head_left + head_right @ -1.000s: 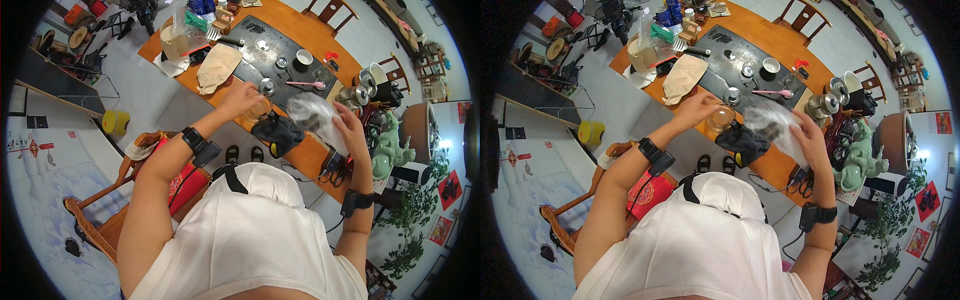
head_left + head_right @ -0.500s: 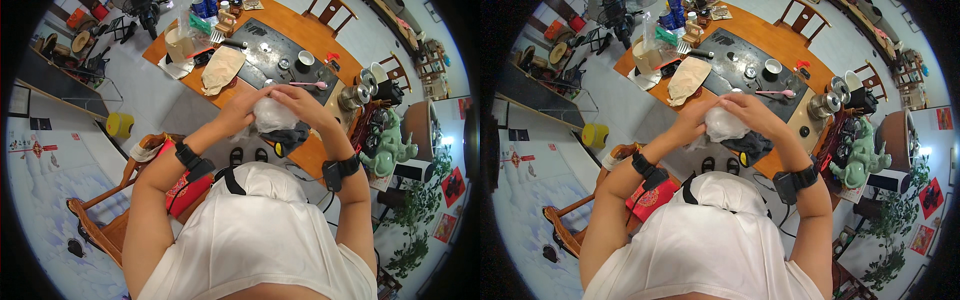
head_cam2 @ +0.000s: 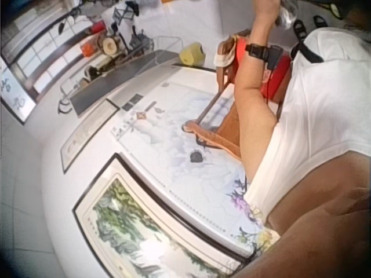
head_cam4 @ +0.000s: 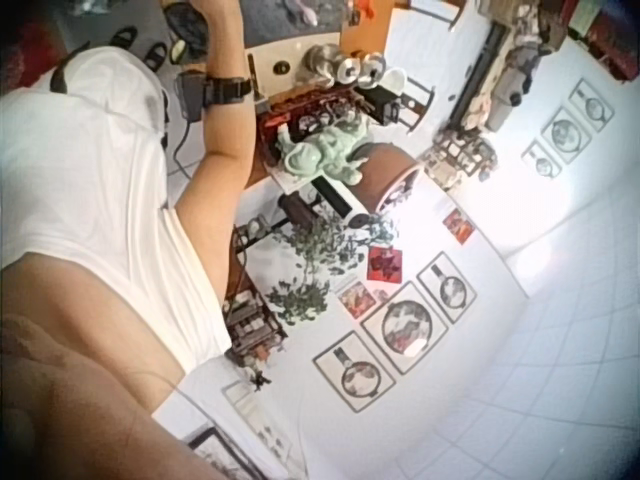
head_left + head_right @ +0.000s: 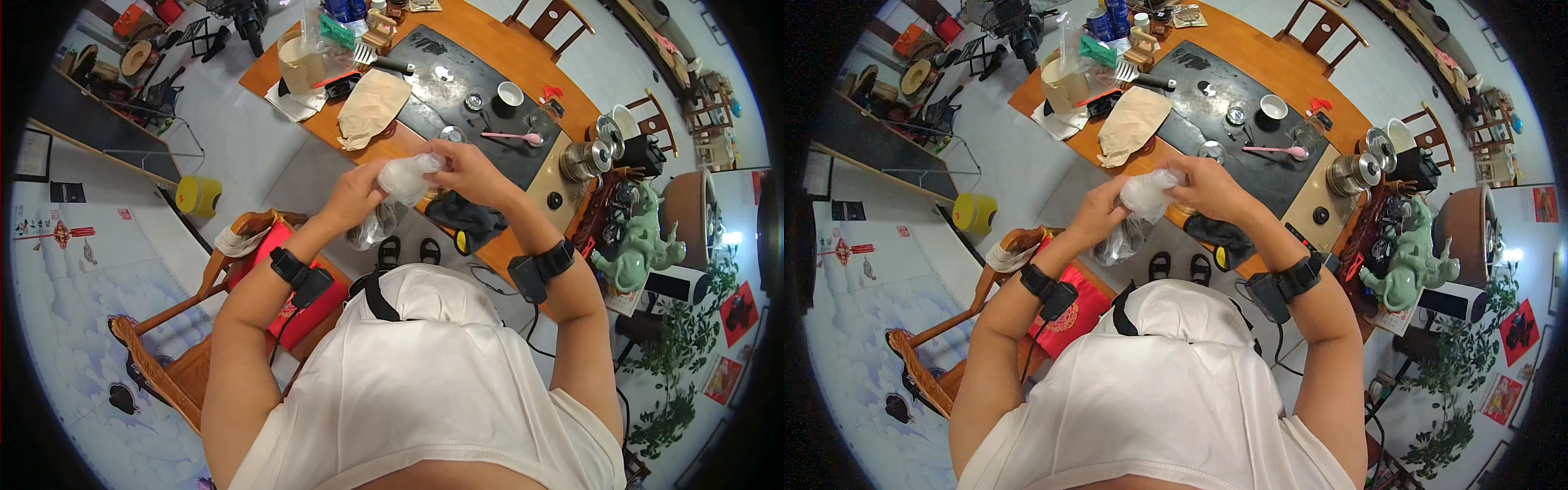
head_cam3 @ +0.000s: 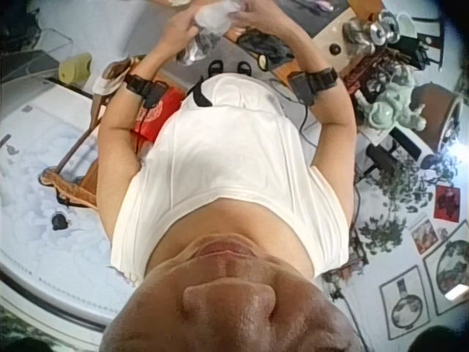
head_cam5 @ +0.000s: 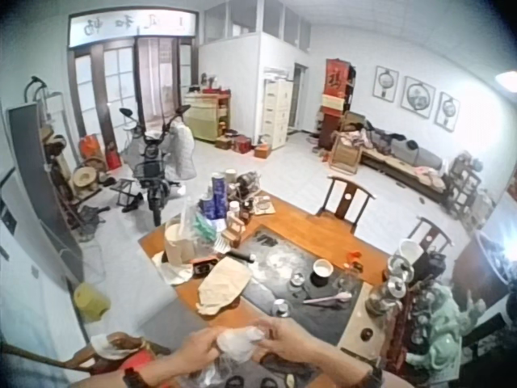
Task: Preparing tea by putting tea leaves and dried pieces into a glass pot.
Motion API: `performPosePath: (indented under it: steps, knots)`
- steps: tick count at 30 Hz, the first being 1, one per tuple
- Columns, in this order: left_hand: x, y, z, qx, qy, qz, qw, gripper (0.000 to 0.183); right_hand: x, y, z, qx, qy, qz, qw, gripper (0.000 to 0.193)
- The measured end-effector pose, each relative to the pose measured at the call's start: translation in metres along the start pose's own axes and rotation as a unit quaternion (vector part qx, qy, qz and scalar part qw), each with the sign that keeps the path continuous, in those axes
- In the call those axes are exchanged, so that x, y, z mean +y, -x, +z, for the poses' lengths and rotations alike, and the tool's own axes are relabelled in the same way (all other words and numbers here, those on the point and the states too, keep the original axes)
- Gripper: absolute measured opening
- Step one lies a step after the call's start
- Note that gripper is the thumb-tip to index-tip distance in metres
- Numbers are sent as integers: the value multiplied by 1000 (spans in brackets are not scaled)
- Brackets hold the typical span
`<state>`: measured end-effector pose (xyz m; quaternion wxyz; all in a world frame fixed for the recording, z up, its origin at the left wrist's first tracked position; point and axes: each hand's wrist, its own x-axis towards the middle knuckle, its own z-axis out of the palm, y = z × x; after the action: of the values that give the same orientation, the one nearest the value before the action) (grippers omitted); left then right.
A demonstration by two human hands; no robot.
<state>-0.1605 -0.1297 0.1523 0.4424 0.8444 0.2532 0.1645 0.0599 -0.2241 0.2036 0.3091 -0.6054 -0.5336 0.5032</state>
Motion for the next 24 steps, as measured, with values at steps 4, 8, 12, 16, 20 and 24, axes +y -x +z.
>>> performPosePath:
  steps: [4, 8, 12, 16, 20, 24]
  knots:
    - [-16, 2, 0, 1, 17, 27, 999, 33, 0, -6, 2, 99, 139, -134, 976, 27]
    - [-27, 2, 0, 16, 40, 21, 999, 33, 12, -16, 6, 178, 87, -130, 972, 16]
    - [-13, 4, -5, 27, 57, -10, 998, 36, 18, -19, -6, 143, 98, -65, 983, 17]
    - [-10, 9, -4, 47, 37, -8, 998, 37, 10, -16, -4, 131, -47, 20, 990, 30]
    - [-22, 9, 4, 94, 79, -14, 992, 37, 4, -12, 6, 285, -25, -61, 956, 29]
    - [-8, 3, 8, 124, 97, -86, 984, 38, -5, -3, 15, 130, 157, -158, 966, 34]
